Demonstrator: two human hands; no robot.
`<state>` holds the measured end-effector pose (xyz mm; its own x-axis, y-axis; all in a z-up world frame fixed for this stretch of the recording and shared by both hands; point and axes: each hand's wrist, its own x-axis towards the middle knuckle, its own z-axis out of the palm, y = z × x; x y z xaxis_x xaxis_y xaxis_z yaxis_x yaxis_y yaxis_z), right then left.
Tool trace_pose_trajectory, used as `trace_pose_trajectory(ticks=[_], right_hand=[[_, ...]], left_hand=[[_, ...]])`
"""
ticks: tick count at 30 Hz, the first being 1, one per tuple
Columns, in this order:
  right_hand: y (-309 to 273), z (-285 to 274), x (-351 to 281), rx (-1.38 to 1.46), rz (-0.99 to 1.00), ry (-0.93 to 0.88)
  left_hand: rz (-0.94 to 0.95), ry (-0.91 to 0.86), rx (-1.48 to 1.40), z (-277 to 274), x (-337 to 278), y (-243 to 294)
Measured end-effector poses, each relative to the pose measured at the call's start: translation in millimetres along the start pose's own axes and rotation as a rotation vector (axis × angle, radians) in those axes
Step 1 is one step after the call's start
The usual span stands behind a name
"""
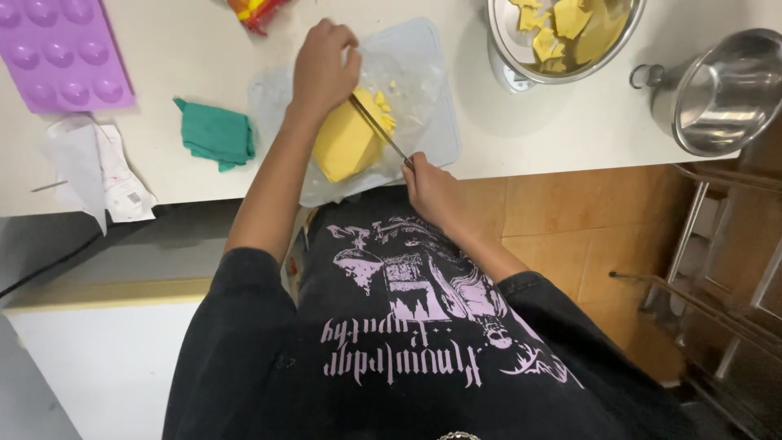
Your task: Preparing baking ingredients by cutting butter into pieces and measuring flour and sugar into a mixing bowl.
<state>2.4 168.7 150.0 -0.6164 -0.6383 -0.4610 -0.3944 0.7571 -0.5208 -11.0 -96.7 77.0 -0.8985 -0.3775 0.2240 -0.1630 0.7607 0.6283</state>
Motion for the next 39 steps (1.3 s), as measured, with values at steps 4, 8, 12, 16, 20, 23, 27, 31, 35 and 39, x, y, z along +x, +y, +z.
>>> trace_pose_trajectory(ticks=[4, 8, 12, 16, 20, 23, 27, 31, 35, 39], right_hand=[[-10, 2, 1, -0.019, -0.029, -0.010], [-12, 15, 9, 0.004, -0.014, 0.019], [-6, 35, 10, -0.016, 0.044, 0.054], [5, 46, 20, -0.008, 0.123, -0.023], [20, 59, 24, -0.022, 0.053, 0.044], [29, 70, 32, -0.014, 0.020, 0.062], [45, 85, 37, -0.072, -0.038, 0.133], [60, 99, 38, -0.332, -0.079, 0.081], [50, 88, 40, -0.221, 0.032, -0.123], [48, 85, 49, -0.174, 0.134, -0.343]], left_hand=[[0.181, -0.099, 0.098, 38, 18, -37], [0.180, -0.363, 0.057, 37, 31, -39], [0.198, -0.415, -0.005, 39, 32, -42], [0.213, -0.504, 0.120, 33, 30, -30], [0.365, -0.360, 0.182, 30, 25, -24], [0.377, -0.369, 0.238, 33, 22, -31], [0.310, -0.515, 0.309, 39, 16, -33], [0.293, -0.766, 0.395, 41, 25, -34], [0.332, -0.630, 0.314, 34, 26, -43], [0.333, -0.575, 0.203, 22, 30, -47]])
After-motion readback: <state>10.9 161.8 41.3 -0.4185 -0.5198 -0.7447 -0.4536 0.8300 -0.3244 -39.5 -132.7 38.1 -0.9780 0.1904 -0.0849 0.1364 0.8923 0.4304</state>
